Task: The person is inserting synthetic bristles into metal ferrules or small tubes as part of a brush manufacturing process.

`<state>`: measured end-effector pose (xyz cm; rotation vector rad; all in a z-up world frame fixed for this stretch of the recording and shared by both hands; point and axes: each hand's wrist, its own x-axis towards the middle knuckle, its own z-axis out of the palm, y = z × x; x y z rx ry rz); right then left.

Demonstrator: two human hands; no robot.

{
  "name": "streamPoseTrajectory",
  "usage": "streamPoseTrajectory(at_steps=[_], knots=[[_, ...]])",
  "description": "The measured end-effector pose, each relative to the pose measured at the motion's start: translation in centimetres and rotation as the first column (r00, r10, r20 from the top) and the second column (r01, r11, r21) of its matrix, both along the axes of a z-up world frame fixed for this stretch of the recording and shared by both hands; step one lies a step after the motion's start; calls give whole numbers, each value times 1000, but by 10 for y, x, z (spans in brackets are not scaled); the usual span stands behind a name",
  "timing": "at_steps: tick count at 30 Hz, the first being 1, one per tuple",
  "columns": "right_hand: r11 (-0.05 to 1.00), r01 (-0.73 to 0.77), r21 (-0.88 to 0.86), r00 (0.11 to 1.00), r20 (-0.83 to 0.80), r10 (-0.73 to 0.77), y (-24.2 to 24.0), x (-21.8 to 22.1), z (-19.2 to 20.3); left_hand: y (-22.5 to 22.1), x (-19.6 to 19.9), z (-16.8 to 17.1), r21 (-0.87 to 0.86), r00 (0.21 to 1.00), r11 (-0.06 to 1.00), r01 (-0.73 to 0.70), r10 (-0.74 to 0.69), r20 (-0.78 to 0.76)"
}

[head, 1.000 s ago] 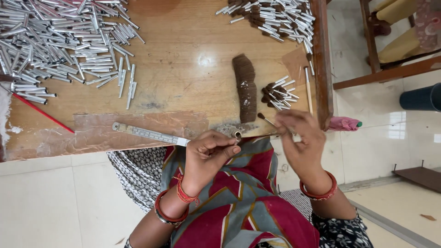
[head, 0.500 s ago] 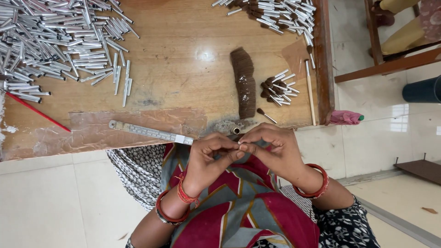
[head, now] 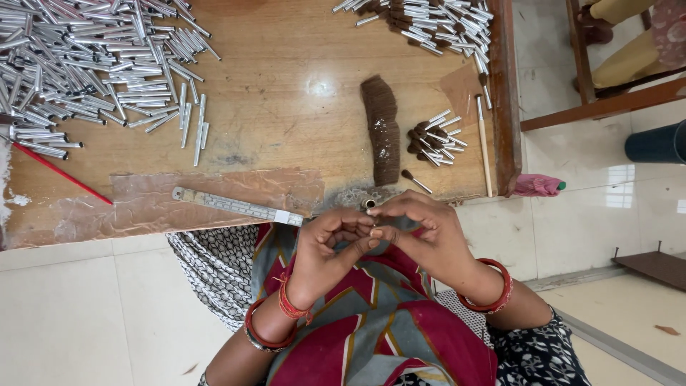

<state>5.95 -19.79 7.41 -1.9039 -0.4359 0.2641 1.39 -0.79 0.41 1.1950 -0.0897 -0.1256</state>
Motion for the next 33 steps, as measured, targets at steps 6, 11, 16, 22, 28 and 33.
streamPoseTrajectory(at_steps=[6, 11, 16, 22, 28, 33], knots=[[996, -58, -65, 998, -14, 57, -1, -12, -6, 7, -16, 11, 395, 942, 897, -199, 64, 329], [992, -42, -119, 996, -89, 32, 11, -21, -3, 31, -24, 5, 579, 820, 741, -341, -67, 568], [984, -25, -178, 987, 150, 53, 30, -25, -18, 74, -26, 12, 640, 758, 581, -503, -59, 650], [978, -42, -206, 929, 353, 114, 46, -25, -39, 105, -21, 27, 725, 745, 266, -635, -36, 666], [971, -58, -232, 902, 405, 151, 56, -20, -47, 112, -22, 17, 782, 787, 206, -588, -77, 612], [969, -93, -231, 898, 401, 182, 61, -18, -52, 113, -23, 15, 792, 797, 213, -572, -82, 598]])
